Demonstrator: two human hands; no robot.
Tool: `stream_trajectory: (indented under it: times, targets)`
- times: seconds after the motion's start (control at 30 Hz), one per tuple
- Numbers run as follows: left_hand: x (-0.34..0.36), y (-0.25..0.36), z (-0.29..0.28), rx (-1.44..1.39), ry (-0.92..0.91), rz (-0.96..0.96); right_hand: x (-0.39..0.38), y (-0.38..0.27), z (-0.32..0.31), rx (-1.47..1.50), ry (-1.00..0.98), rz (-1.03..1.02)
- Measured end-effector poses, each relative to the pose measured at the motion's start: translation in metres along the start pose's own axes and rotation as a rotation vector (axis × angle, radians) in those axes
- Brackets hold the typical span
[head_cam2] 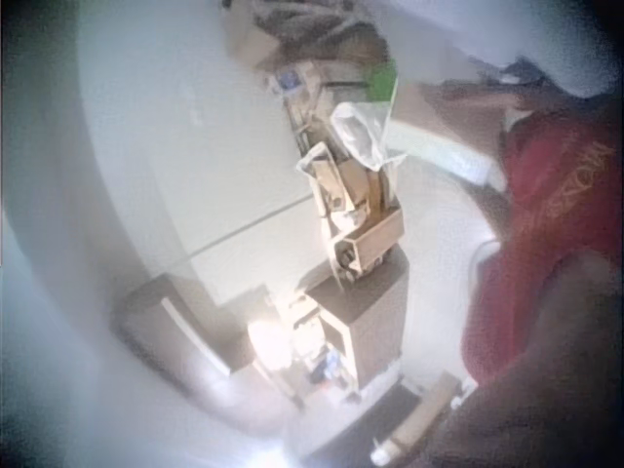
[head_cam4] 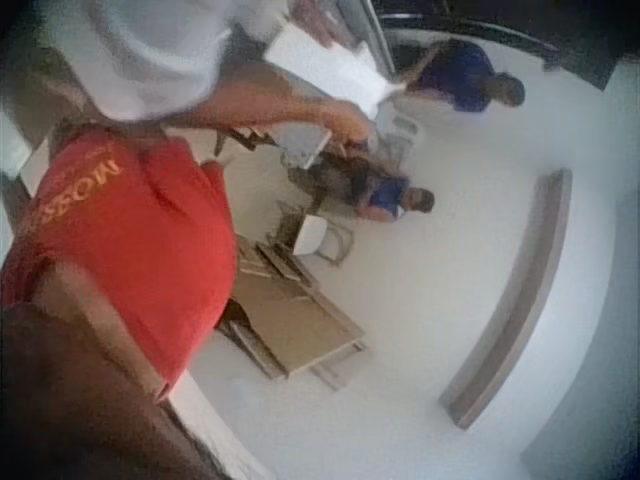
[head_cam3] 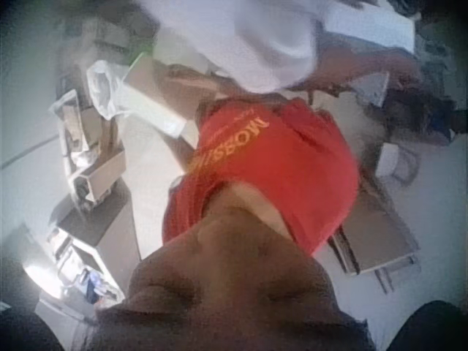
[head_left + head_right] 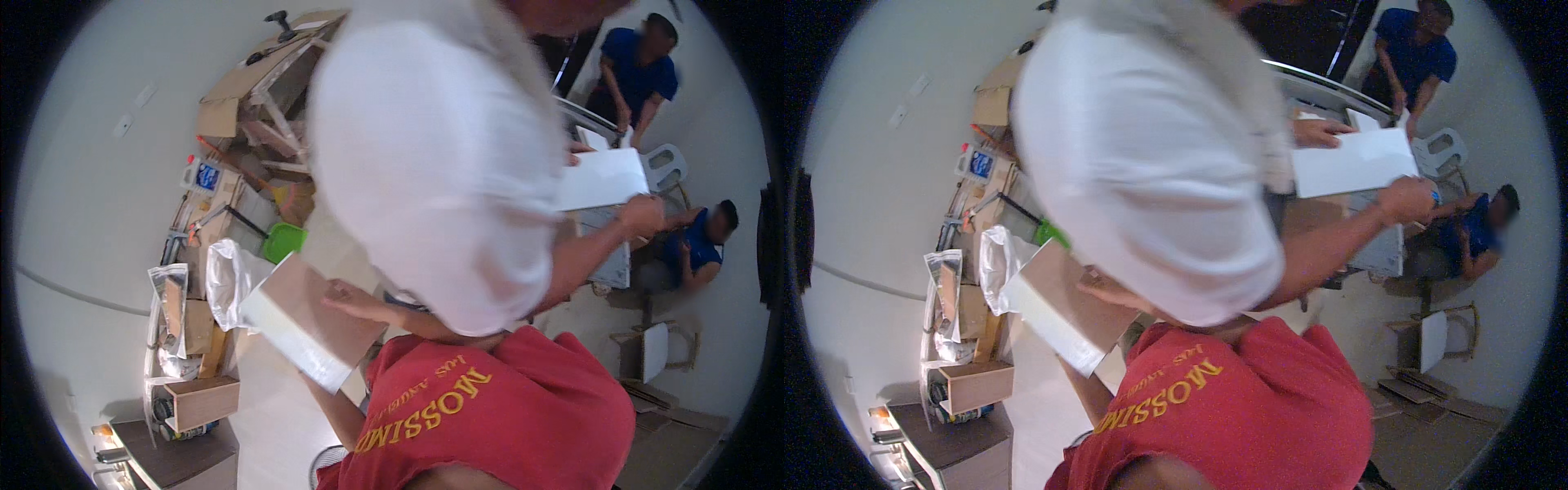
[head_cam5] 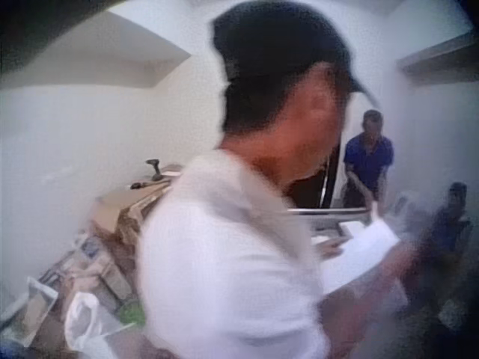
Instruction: The person sits on the floor and uses a utility knife to cut a rectangular piece of material into smaller strips. They handle the material and knife with both hands, making multiple cuts along the edges.
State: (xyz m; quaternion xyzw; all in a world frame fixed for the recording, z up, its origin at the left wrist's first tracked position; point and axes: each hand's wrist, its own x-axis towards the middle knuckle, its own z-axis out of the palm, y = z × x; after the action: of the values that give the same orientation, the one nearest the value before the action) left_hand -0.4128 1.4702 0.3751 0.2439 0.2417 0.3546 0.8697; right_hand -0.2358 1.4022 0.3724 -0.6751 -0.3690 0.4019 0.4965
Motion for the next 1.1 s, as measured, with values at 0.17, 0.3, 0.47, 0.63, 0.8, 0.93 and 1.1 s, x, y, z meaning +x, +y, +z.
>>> stream_trajectory:
  times: [0.17,0.3,0.47,0.63,0.8,0.93,1.1]
  targets:
    - [0.150,0.064,-0.011,-0.062,-0.271,-0.130,0.075,-0.006,0.007,0.308,0.227,-0.033]
    - [0.218,0.119,-0.004,0.177,-0.117,-0.475,0.113,-0.011,0.023,0.471,0.378,0.234]
    - [0.283,0.143,-0.003,0.270,-0.133,-0.519,0.151,-0.047,0.012,0.825,0.302,0.461]
    - [0.377,0.140,0.019,0.233,-0.162,-0.944,0.183,-0.076,-0.015,0.985,0.369,0.344]
    - [0.460,0.106,0.105,0.501,-0.363,-0.956,0.229,-0.066,-0.057,1.067,0.614,0.253]
    - [0.545,0.045,0.155,0.411,-0.494,-0.882,0.291,-0.006,-0.113,1.180,0.676,0.189]
    - [0.658,-0.039,0.146,0.605,-0.487,-0.825,0.361,0.007,-0.204,1.005,0.863,0.173]
